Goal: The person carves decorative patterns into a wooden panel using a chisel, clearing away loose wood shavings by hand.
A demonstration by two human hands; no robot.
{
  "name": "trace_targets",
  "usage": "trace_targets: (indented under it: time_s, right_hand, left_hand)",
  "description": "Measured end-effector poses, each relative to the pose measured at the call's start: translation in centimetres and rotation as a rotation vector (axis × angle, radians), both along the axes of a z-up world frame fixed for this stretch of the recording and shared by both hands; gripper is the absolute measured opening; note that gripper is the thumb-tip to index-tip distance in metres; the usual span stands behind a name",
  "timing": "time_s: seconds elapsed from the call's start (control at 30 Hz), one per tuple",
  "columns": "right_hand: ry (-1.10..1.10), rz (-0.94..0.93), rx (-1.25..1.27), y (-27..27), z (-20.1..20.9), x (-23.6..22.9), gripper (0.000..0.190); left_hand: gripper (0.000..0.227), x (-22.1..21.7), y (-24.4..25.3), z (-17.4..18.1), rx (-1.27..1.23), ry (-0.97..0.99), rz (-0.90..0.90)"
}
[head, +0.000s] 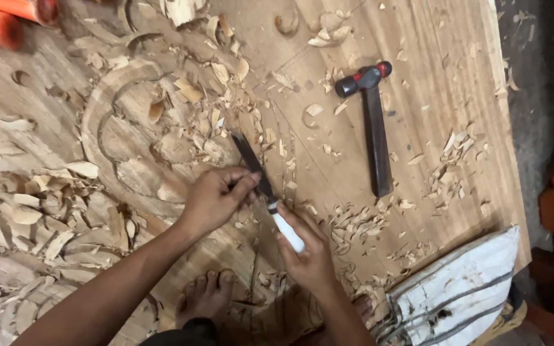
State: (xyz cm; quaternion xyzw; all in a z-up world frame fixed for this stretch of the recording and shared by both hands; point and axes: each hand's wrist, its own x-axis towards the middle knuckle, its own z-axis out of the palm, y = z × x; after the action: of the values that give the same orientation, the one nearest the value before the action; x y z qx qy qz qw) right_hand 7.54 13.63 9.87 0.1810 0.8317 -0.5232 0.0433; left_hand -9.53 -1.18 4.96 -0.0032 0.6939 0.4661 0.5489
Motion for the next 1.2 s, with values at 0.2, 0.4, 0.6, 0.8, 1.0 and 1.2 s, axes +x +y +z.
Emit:
trace_targets:
  time_s: [0.2,0.4,0.6,0.8,1.0,1.2]
  right_hand:
    - [-0.072,-0.017,0.035,0.3,1.6,-1.3,0.058]
    - [0.003,0.002,0.251,1.8,0.7,0.4,0.050]
    - [0.196,-0.561,-0.812,1.0,1.7,0.1,0.066]
    - [0.121,-0.706,-0.897,-4.8,-0.3,2.6,0.066]
    - [-0.104,-0.700,-1.119,-10.7,-1.1,4.7,0.068]
    - [-0.239,-0.838,-1.061,-14.9,0.0,5.8,0.063]
  left_hand:
    - [0.030,0.2,0.1,-0.3,0.058,0.070,0.050]
    - [0.037,-1.2,0.3,2.2,-0.059,0.224,-0.118]
    - [0.075,-0.7,-1.6,0.2,-0.079,0.467,-0.438]
    - [0.041,-1.3,-2.1,3.8,-0.046,0.766,-0.699]
    - [0.041,0.4,-4.0,0.7,-0.057,0.109,-0.286]
    - [0.040,0.9,-3.6,1.3,-0.113,0.308,-0.435]
